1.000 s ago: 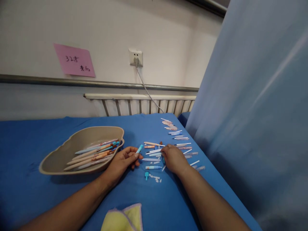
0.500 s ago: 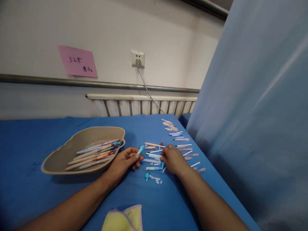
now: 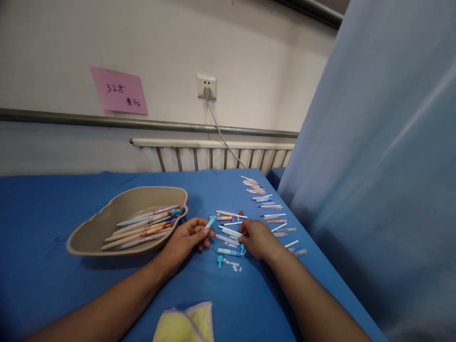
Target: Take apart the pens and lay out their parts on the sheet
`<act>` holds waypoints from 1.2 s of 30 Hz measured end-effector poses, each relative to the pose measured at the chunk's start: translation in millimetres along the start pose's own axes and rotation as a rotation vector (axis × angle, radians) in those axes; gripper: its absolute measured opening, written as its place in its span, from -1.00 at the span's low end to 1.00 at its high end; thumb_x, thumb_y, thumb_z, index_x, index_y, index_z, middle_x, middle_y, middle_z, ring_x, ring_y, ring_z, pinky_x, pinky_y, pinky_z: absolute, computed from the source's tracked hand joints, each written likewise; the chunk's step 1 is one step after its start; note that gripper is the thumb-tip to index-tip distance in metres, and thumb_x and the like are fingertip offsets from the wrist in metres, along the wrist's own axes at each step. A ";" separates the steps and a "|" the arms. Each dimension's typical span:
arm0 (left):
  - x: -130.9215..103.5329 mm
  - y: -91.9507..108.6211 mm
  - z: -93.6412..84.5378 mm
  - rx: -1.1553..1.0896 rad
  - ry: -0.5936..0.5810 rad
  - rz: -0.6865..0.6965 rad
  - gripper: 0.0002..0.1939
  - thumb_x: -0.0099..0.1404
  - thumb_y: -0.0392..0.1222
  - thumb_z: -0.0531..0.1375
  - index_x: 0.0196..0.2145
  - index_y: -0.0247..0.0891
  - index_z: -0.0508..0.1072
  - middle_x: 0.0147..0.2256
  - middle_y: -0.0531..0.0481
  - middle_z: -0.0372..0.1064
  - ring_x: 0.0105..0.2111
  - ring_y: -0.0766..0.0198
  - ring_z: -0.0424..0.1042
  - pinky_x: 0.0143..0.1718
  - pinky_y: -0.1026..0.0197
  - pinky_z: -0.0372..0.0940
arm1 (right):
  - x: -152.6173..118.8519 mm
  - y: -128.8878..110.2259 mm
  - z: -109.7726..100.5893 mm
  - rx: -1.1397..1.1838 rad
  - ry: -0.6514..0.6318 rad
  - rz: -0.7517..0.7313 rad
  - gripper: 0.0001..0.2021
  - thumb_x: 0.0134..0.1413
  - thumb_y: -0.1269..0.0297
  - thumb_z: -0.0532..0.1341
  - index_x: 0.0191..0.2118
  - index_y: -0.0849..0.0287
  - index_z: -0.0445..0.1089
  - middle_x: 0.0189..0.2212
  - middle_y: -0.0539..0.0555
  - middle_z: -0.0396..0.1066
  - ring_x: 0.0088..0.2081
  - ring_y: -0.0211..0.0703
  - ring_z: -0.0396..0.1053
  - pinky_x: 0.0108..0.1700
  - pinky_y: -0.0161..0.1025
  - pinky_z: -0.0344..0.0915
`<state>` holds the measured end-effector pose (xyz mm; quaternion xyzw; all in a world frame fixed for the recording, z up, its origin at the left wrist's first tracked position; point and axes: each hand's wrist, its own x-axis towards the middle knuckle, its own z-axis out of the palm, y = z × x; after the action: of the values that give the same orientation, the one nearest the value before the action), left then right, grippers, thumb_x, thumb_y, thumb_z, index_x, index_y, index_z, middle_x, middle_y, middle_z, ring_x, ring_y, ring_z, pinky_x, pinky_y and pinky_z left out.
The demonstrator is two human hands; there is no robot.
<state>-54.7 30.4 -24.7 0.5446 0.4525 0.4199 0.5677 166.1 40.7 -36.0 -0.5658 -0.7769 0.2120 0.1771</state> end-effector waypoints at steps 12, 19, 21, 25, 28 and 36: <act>0.4 -0.9 -2.5 -0.090 -0.069 -0.026 -0.72 0.17 -0.02 0.15 -0.32 -0.31 0.27 -0.35 -0.12 0.47 -0.56 0.36 0.39 -0.61 0.35 0.15 | -3.5 -6.7 -2.9 -0.017 0.038 -0.069 -0.90 0.07 0.30 0.12 -0.37 0.16 0.36 -0.38 0.04 0.38 -0.31 -0.21 0.30 -0.28 -0.33 0.11; -2.8 0.5 -5.9 -0.225 -0.146 -0.061 -0.73 0.19 -0.02 0.14 -0.31 -0.31 0.27 -0.26 -0.19 0.47 -0.49 0.30 0.44 -0.56 0.33 0.18 | -4.4 -9.5 -0.6 -0.018 -0.024 -0.028 -0.92 0.00 0.29 0.19 -0.37 0.16 0.38 -0.44 0.01 0.39 -0.41 -0.25 0.29 -0.41 -0.36 0.08; -3.2 1.0 -6.1 -0.231 -0.151 -0.064 -0.73 0.19 -0.03 0.14 -0.32 -0.31 0.28 -0.26 -0.19 0.47 -0.49 0.30 0.44 -0.56 0.33 0.18 | -4.8 -10.5 -1.0 -0.018 -0.036 -0.006 -0.92 0.00 0.28 0.19 -0.39 0.16 0.37 -0.47 0.00 0.39 -0.44 -0.25 0.29 -0.43 -0.36 0.06; -3.3 2.2 -4.1 -0.180 -0.119 -0.065 -0.73 0.13 -0.05 0.20 -0.34 -0.30 0.29 -0.29 -0.16 0.48 -0.48 0.29 0.43 -0.55 0.33 0.18 | -5.4 -12.3 -2.8 -0.027 -0.032 0.023 -0.93 -0.03 0.29 0.21 -0.40 0.16 0.35 -0.48 0.00 0.39 -0.46 -0.26 0.28 -0.46 -0.36 0.03; -3.9 1.3 -0.4 -0.067 -0.107 -0.020 -0.73 0.06 -0.08 0.25 -0.37 -0.30 0.33 -0.37 -0.09 0.47 -0.44 0.28 0.41 -0.48 0.32 0.20 | -6.4 -13.2 -3.9 -0.046 -0.020 0.017 -0.93 -0.06 0.31 0.22 -0.41 0.17 0.34 -0.47 0.00 0.38 -0.45 -0.26 0.28 -0.44 -0.35 0.03; -11.4 0.4 4.7 0.511 -0.132 0.275 -0.86 0.14 -0.14 0.18 -0.38 -0.23 0.47 -0.45 0.02 0.40 -0.42 0.26 0.31 -0.38 0.28 0.18 | -6.5 -9.9 -9.1 -0.033 0.141 -0.018 -0.92 0.03 0.30 0.15 -0.43 0.17 0.30 -0.45 0.01 0.38 -0.38 -0.23 0.29 -0.35 -0.33 0.09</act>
<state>-52.8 18.4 -23.6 0.7521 0.4278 0.3292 0.3781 164.8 33.0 -23.3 -0.5751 -0.7709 0.1572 0.2241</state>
